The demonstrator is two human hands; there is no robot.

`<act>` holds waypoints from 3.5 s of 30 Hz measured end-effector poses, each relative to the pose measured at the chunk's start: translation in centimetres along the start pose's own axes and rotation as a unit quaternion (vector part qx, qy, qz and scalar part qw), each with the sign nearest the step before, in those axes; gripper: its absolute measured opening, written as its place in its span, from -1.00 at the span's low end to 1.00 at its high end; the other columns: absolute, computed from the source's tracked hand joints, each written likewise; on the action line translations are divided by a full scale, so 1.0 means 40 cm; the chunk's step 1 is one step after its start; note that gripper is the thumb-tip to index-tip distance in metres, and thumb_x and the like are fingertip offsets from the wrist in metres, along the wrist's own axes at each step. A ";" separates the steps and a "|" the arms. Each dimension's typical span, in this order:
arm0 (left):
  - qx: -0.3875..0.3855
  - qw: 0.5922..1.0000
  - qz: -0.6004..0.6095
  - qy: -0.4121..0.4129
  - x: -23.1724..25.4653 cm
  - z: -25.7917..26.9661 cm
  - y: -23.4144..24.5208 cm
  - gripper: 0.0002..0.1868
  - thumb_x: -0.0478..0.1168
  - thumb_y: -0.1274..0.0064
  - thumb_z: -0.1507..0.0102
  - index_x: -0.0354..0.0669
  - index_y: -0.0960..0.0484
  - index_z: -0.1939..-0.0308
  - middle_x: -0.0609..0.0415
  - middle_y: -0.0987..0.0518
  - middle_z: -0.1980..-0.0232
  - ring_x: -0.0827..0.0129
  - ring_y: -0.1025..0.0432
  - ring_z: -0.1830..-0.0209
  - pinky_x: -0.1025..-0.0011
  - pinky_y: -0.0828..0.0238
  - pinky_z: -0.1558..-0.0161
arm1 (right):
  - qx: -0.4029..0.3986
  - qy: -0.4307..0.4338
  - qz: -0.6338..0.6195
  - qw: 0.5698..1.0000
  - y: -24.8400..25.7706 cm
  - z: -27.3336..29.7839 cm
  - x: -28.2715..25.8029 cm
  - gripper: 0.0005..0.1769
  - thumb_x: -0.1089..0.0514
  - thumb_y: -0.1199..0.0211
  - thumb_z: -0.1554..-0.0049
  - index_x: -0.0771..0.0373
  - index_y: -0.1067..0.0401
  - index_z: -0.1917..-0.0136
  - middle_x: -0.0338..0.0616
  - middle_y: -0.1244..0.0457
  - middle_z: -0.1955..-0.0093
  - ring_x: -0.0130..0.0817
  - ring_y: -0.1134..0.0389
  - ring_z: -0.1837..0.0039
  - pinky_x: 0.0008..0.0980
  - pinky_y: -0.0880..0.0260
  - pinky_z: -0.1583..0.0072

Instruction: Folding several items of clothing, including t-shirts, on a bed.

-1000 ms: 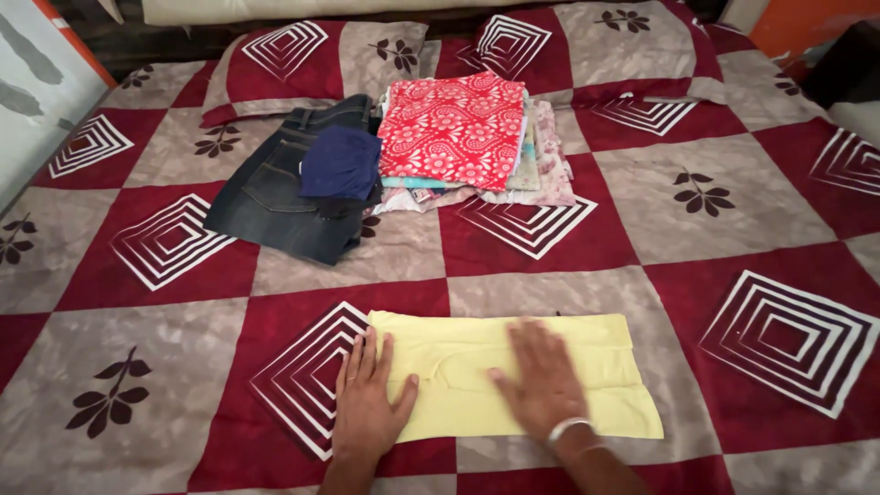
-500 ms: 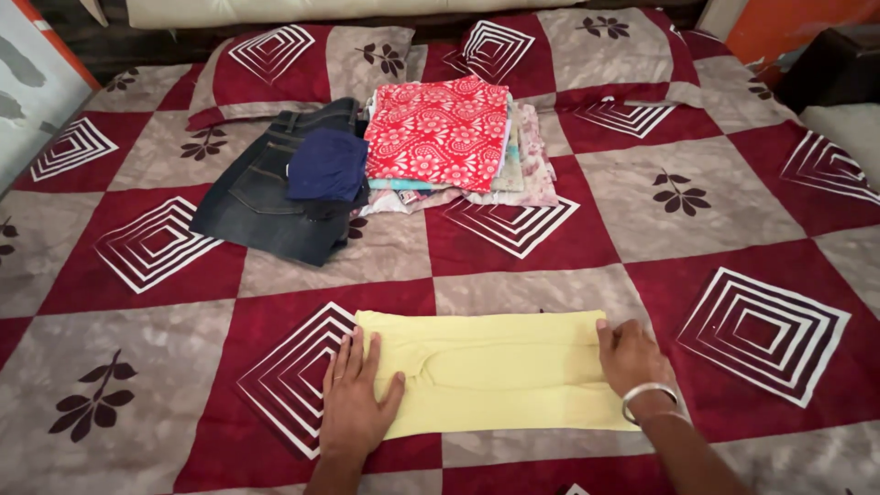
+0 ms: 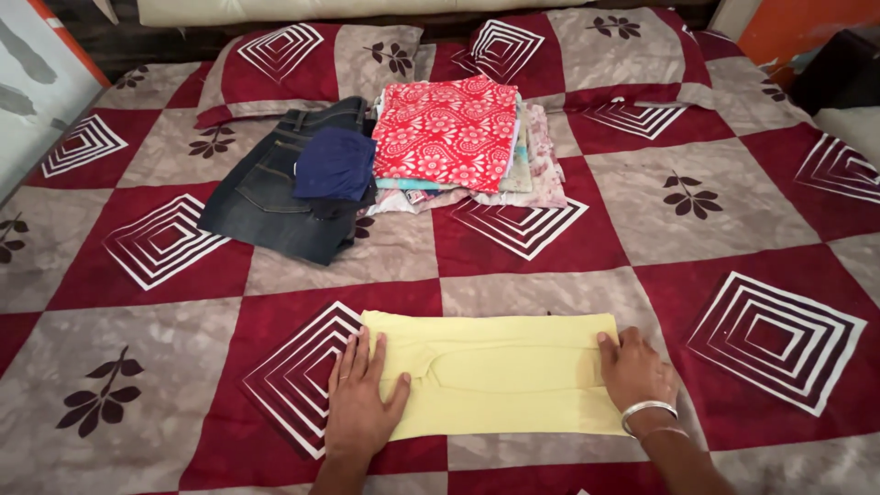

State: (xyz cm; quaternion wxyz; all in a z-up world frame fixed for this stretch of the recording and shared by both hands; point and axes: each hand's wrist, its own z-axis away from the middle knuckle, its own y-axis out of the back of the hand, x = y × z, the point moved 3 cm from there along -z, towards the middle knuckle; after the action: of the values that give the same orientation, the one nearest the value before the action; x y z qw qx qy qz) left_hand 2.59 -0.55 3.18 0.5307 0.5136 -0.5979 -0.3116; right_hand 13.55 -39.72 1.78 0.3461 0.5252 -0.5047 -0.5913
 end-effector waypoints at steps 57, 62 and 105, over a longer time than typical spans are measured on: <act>0.061 0.997 0.039 -0.035 -0.003 0.008 -0.003 -0.22 0.12 -0.05 -0.23 -0.19 -0.34 -0.44 -0.19 -0.18 -0.57 0.01 -0.03 -0.59 0.06 0.10 -0.48 | 0.038 0.327 0.063 0.942 -0.118 0.172 -0.367 -0.12 -0.32 0.29 -0.31 0.38 0.22 -0.61 0.26 0.25 -0.66 0.01 0.30 -0.65 -0.05 0.32 -0.55; 0.049 0.998 0.028 -0.029 0.001 0.008 0.002 -0.22 0.11 -0.07 -0.22 -0.20 -0.34 -0.44 -0.19 -0.18 -0.56 0.00 -0.03 -0.57 0.04 0.08 -0.46 | 0.018 0.315 0.036 0.948 -0.072 0.229 -0.363 -0.12 -0.33 0.26 -0.29 0.31 0.18 -0.62 0.14 0.23 -0.66 -0.05 0.27 -0.68 -0.08 0.35 -0.59; -0.059 0.984 0.160 0.050 0.301 -0.183 -0.074 -0.60 -0.11 -0.02 -0.35 -0.17 -0.40 -0.22 -0.20 -0.67 0.20 -0.14 -0.55 0.17 -0.03 -0.46 0.12 | 0.072 0.441 -0.268 0.854 0.053 0.406 -0.288 -0.73 0.19 -0.41 0.08 0.21 -0.46 0.09 -0.09 -0.29 0.08 -0.06 -0.32 -0.02 -0.09 -0.23 -0.13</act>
State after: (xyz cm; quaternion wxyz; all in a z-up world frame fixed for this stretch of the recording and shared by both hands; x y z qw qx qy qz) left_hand 11.51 -11.50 6.02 0.6328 0.3937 -0.6255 -0.2311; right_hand -0.08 -25.65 5.96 0.3210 0.8694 -0.1801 -0.3297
